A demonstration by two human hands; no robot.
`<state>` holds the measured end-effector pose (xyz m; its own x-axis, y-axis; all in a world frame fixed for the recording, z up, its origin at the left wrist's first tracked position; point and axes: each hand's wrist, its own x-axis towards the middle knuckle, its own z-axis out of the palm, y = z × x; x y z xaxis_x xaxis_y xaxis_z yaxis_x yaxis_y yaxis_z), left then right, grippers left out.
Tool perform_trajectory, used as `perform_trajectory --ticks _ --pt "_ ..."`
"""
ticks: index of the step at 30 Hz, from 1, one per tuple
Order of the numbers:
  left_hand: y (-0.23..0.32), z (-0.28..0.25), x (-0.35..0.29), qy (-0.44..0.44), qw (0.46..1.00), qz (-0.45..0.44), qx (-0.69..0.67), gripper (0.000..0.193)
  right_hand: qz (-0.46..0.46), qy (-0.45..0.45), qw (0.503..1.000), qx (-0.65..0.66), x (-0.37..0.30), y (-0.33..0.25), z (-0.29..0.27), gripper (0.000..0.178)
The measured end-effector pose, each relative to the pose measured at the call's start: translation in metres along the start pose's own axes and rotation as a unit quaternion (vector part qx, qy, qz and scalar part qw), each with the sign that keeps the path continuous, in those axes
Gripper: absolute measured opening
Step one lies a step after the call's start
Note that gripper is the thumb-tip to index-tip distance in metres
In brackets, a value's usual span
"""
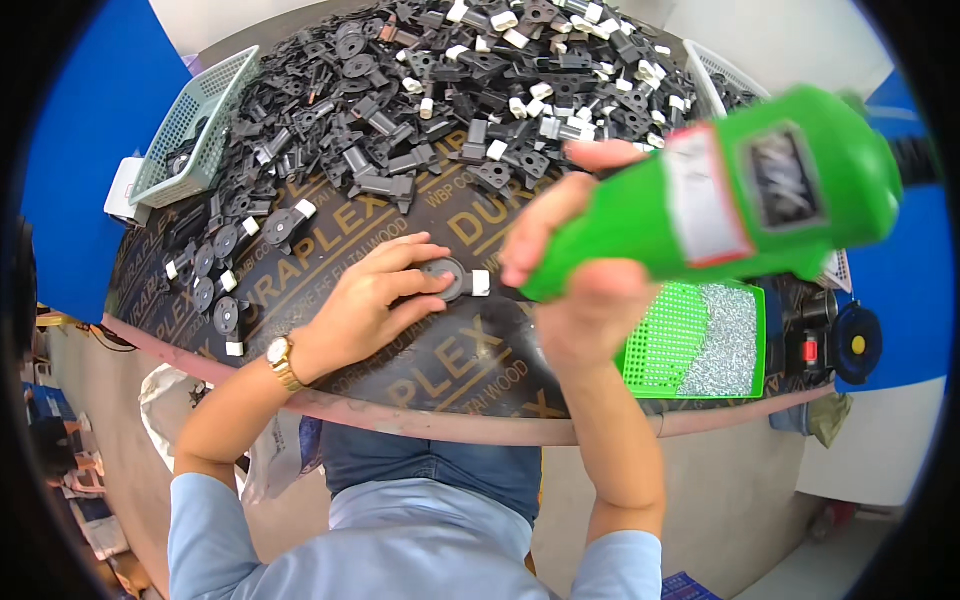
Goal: Assembling small plastic components using an electric power screwdriver.
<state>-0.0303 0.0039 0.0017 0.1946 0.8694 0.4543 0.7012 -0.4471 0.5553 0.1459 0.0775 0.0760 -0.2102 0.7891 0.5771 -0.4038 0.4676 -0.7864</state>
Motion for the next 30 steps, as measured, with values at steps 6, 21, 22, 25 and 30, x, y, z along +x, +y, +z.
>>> perform_trajectory --ticks 6,21,22,25,30 --pt "0.003 0.004 -0.004 0.033 0.999 -0.009 0.001 0.025 0.016 -0.054 0.998 -0.014 -0.005 0.017 0.025 0.086" --pt "0.005 0.000 -0.002 0.021 0.999 0.001 0.028 0.022 0.019 -0.072 0.997 0.012 0.000 0.031 0.032 0.065" --pt "0.006 0.001 -0.001 0.016 1.000 -0.004 0.026 0.022 0.013 -0.054 0.998 0.015 0.000 0.035 0.035 0.056" --pt "0.006 0.005 -0.001 0.040 0.998 0.008 0.038 0.021 0.027 -0.020 0.999 0.016 0.000 0.035 0.045 0.040" --pt "0.007 0.001 -0.002 0.032 0.998 0.016 0.061 0.020 0.003 0.019 0.997 -0.075 0.002 0.036 0.059 0.042"
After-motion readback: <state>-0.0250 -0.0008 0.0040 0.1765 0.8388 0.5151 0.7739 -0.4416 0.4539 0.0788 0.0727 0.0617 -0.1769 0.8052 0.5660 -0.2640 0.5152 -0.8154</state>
